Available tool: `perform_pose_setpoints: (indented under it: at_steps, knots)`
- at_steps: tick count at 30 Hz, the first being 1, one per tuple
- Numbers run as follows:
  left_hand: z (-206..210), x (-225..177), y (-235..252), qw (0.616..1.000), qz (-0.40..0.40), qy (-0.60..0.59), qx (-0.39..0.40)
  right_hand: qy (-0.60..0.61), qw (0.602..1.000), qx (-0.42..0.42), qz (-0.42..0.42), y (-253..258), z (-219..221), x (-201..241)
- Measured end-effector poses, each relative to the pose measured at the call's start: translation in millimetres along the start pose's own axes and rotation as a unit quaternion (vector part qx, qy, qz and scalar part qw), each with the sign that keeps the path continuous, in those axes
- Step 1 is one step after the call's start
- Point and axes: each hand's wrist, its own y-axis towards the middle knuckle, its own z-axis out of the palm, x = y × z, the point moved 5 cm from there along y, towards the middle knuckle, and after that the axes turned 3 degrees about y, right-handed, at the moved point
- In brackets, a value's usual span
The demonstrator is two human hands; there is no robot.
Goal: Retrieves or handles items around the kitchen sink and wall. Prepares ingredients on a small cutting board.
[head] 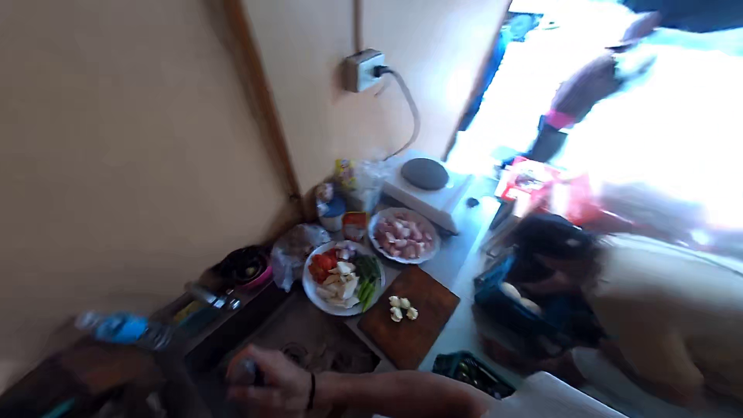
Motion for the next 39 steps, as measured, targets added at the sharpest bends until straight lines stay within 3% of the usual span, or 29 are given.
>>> perform_pose_setpoints:
  at_steps: [3, 6, 8, 10, 11, 15, 17, 19, 24, 39]
  knots:
    - [-11.7, -12.5, -6.0, 1.000, -0.010, -0.017, -0.005, 0.042, 0.998, 0.020, 0.031, 30.3, 0.6, 30.0]
    - [7.5, 40.5, -32.4, 0.998, -0.057, 0.010, -0.006, 0.065, 0.996, 0.044, 0.035, 70.9, 4.9, 37.2]
    - [26.3, 86.1, -60.4, 0.983, -0.148, 0.050, 0.100, 0.085, 0.995, 0.053, 0.009, 97.8, 15.0, 44.2]
    - [38.9, 112.6, -80.7, 0.916, -0.249, 0.111, 0.295, 0.113, 0.992, 0.058, -0.015, 122.8, 31.7, 53.4]
    - [40.7, 118.6, -84.3, 0.889, -0.266, 0.132, 0.348, 0.124, 0.990, 0.060, -0.031, 135.5, 43.1, 56.7]
    - [26.6, 112.4, -95.5, 0.843, -0.273, 0.187, 0.424, 0.130, 0.975, 0.134, -0.121, 178.3, 99.6, 56.3]
    - [19.6, 109.5, -99.1, 0.838, -0.276, 0.175, 0.437, 0.118, 0.967, 0.181, -0.137, 193.9, 126.5, 47.6]
    - [16.5, 108.9, -98.8, 0.857, -0.269, 0.150, 0.412, 0.113, 0.962, 0.204, -0.141, 208.1, 148.7, 33.3]
    - [16.0, 110.8, -97.8, 0.893, -0.243, 0.134, 0.353, 0.155, 0.952, 0.196, -0.177, 241.7, 183.6, -1.2]
    - [12.6, 101.5, -101.5, 0.924, -0.220, 0.135, 0.284, 0.152, 0.951, 0.199, -0.181, 274.3, 218.9, -9.8]
